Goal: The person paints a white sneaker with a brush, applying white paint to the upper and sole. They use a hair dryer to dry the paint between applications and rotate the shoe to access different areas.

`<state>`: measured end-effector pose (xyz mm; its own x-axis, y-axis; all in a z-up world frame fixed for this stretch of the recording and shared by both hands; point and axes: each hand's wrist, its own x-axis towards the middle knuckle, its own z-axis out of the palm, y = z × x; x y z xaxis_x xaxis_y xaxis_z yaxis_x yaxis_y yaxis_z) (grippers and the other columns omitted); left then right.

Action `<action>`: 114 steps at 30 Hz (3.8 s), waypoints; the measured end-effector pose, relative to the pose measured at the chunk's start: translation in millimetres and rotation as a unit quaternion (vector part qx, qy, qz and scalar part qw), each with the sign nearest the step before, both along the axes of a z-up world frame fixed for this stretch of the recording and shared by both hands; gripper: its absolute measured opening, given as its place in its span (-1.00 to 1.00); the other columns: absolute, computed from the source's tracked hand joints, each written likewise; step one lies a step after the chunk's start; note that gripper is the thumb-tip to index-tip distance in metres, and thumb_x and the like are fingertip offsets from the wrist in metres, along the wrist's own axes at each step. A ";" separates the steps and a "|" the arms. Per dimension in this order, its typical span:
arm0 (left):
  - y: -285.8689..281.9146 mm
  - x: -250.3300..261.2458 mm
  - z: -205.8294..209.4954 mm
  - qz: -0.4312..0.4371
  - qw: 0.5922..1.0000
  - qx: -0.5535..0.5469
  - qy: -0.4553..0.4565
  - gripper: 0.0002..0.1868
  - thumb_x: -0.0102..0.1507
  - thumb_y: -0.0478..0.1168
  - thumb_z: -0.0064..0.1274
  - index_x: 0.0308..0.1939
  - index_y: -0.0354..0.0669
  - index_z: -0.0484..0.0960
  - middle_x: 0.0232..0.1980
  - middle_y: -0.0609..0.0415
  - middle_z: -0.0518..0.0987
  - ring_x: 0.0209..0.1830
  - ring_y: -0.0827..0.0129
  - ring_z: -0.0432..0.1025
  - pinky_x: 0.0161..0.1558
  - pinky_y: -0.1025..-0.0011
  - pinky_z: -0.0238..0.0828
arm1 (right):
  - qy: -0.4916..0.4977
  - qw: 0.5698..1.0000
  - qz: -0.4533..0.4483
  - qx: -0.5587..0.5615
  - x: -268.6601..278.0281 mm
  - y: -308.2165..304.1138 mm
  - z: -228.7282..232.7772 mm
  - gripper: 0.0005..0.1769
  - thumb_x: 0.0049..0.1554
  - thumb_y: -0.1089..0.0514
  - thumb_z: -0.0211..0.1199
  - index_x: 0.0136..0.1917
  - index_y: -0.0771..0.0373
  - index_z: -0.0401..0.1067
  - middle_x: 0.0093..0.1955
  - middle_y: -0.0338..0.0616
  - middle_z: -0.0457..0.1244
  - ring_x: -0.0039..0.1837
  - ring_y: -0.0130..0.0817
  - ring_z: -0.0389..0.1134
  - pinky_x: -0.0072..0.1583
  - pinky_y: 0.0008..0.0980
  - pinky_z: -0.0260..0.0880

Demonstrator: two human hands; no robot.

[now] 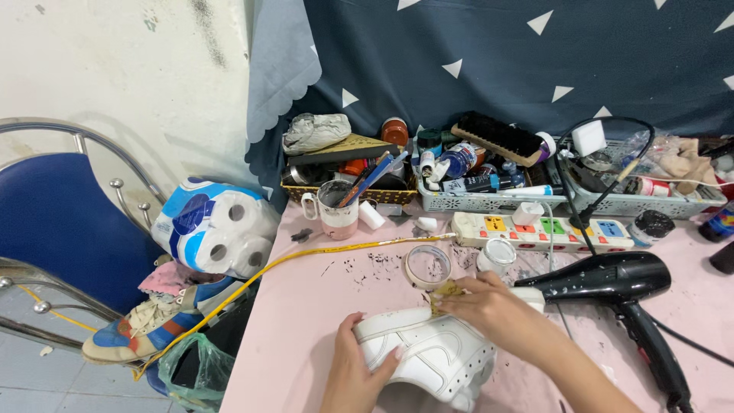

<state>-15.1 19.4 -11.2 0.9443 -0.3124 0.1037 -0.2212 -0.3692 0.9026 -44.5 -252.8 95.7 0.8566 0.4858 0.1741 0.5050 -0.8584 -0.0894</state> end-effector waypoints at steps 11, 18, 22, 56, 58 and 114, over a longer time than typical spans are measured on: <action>-5.1 -4.3 -2.0 0.002 0.994 0.040 -0.102 -0.04 0.09 -0.01 0.32 0.31 -0.48 0.10 0.23 -0.34 0.28 0.24 -0.17 0.23 0.22 0.05 0.20 | -0.050 0.988 0.066 0.130 7.3 105.3 -11.1 -0.58 0.00 0.27 0.20 0.15 0.37 0.52 0.21 0.01 0.38 0.33 -0.12 0.30 0.30 -0.22 0.20; -4.5 -5.4 14.5 -0.018 0.998 0.048 -0.038 -0.19 0.16 0.00 0.25 0.27 -0.39 0.18 0.22 -0.25 0.34 0.26 -0.07 0.28 0.24 0.12 0.24 | -0.055 0.990 0.098 0.088 -1.7 20.3 7.1 -0.66 0.04 0.22 0.20 0.09 0.14 0.59 0.26 -0.19 0.40 0.38 -0.25 0.30 0.31 -0.16 0.13; -6.8 -6.7 24.3 -0.029 0.998 0.047 -0.016 -0.17 0.16 0.01 0.25 0.29 -0.38 0.17 0.22 -0.24 0.33 0.26 -0.04 0.29 0.24 0.14 0.25 | -0.054 0.998 0.046 -0.002 -19.1 -25.9 18.9 -0.64 -0.02 0.21 0.20 0.06 0.18 0.58 0.22 -0.22 0.41 0.35 -0.19 0.28 0.27 -0.20 0.16; -11.3 3.8 7.9 -0.042 0.996 0.083 0.001 -0.12 0.17 0.08 0.22 0.36 -0.35 0.14 0.27 -0.25 0.29 0.32 -0.02 0.26 0.30 0.13 0.20 | -0.218 0.924 -0.264 0.170 -95.5 -118.3 -57.6 -0.60 0.02 0.31 0.29 0.15 0.14 0.58 0.09 -0.18 0.43 0.28 -0.16 0.38 0.28 -0.24 0.29; -9.4 2.8 7.6 -0.042 0.996 0.084 0.011 -0.11 0.17 0.07 0.21 0.38 -0.32 0.14 0.28 -0.25 0.28 0.32 -0.01 0.27 0.30 0.14 0.22 | -0.213 0.907 -0.303 0.198 -98.3 -119.8 -64.8 -0.67 0.05 0.34 0.30 0.11 0.17 0.58 0.11 -0.14 0.45 0.26 -0.16 0.41 0.24 -0.24 0.32; -18.8 -23.6 -134.7 -0.072 0.891 -0.318 0.316 -0.51 0.35 0.03 -0.19 0.16 -0.28 0.49 -0.04 -0.17 0.64 -0.10 0.10 0.65 -0.01 0.20 0.63 | -0.215 0.862 -0.256 0.380 -34.7 -42.1 -44.0 -0.67 0.12 0.40 0.22 0.17 0.36 0.52 0.12 0.04 0.42 0.16 -0.24 0.46 0.12 -0.39 0.43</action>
<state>-38.7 0.7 -145.9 0.8322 -0.5023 -0.2347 0.4010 0.2530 0.8804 -79.2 -295.0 51.6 0.7011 -0.3313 0.6314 0.2046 -0.7548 -0.6233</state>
